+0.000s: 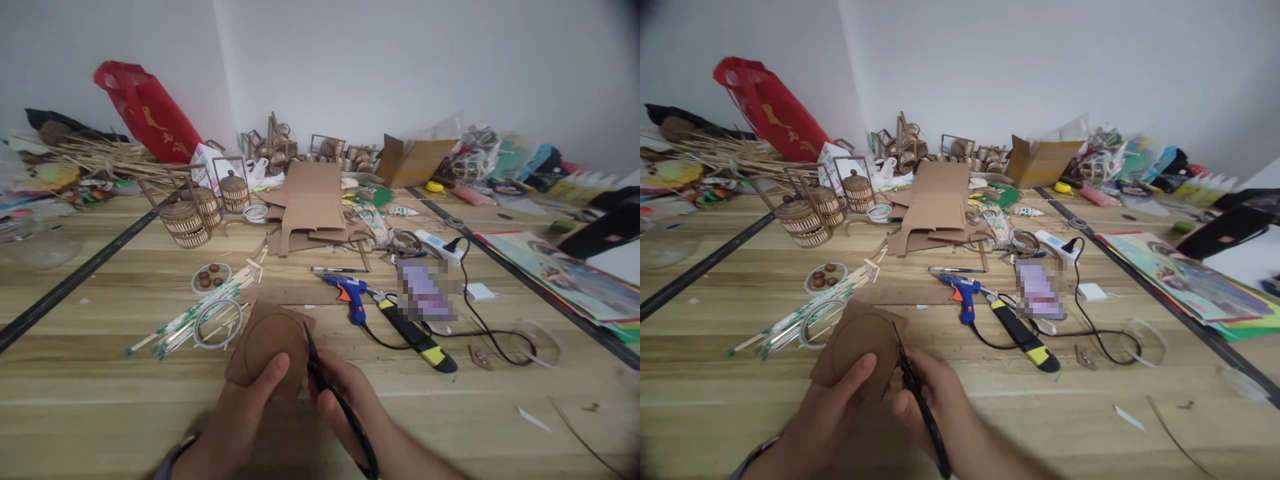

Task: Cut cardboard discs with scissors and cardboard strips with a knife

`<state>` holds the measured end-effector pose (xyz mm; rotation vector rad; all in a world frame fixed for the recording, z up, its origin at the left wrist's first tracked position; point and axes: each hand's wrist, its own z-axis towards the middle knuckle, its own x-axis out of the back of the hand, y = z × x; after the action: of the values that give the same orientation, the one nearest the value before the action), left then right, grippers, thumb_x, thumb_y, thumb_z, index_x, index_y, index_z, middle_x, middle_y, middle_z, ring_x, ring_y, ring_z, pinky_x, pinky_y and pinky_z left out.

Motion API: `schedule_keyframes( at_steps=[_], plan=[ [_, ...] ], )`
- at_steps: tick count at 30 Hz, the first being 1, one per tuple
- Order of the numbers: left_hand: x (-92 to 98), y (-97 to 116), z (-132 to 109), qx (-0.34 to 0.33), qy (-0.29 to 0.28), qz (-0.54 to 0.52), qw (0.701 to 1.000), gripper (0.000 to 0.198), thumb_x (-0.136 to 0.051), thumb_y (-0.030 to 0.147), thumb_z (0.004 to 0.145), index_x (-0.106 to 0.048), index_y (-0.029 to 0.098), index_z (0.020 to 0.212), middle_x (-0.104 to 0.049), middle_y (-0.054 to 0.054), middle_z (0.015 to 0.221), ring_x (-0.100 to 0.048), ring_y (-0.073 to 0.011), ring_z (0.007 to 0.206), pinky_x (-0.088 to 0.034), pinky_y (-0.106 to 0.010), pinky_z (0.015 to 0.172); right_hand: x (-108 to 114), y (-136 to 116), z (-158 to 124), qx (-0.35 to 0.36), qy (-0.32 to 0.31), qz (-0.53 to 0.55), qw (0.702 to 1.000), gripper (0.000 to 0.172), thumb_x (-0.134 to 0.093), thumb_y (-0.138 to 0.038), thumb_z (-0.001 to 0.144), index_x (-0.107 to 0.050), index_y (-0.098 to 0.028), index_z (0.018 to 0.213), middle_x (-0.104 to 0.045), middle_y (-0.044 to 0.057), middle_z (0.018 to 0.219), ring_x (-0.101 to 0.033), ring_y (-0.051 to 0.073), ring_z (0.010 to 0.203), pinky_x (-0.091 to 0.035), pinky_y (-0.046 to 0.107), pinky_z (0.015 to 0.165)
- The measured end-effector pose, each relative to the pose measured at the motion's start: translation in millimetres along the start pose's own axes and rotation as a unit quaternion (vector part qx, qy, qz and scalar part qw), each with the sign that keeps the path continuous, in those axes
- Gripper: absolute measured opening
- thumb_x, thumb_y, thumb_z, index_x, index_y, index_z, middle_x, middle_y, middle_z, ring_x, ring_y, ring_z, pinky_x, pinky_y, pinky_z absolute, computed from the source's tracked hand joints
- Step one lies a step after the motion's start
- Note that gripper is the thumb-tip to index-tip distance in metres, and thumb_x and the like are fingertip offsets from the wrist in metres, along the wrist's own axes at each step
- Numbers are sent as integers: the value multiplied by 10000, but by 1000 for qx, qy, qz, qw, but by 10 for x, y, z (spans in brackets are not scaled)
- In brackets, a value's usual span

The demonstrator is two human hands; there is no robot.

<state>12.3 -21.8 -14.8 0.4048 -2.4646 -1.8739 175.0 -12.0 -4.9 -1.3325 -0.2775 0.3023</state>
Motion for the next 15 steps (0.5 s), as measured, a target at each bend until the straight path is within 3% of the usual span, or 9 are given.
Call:
schedule_keyframes(
  at_steps=[4, 10, 15],
  plan=[
    [-26, 76, -19, -5, 30, 33, 999, 630, -835, 541, 640, -738, 191, 1155, -735, -122, 1230, -537, -364, 1335, -339, -490, 1190, 7, -26, 5, -12, -19, 37, 999, 654, -504, -817, 835, -633, -178, 880, -393, -42, 634, -274, 103, 519, -377, 238, 508],
    [-39, 101, -28, -24, 37, 60, 997, 561, -820, 530, 649, -756, 210, 1105, -752, -113, 1189, -538, -363, 1334, -354, -471, 1182, 28, 21, -47, -35, -22, 16, 999, 762, -446, -854, 828, -671, -156, 1036, -418, -39, 599, -331, 106, 472, -340, 237, 444],
    [-37, 66, -8, -13, 45, 80, 996, 617, -812, 564, 632, -745, 199, 1125, -723, -119, 1255, -502, -370, 1366, -310, -497, 1202, 44, 51, -93, -63, -22, 9, 998, 783, -440, -852, 830, -682, -141, 1052, -411, -48, 571, -319, 100, 446, -339, 234, 435]
  ],
)
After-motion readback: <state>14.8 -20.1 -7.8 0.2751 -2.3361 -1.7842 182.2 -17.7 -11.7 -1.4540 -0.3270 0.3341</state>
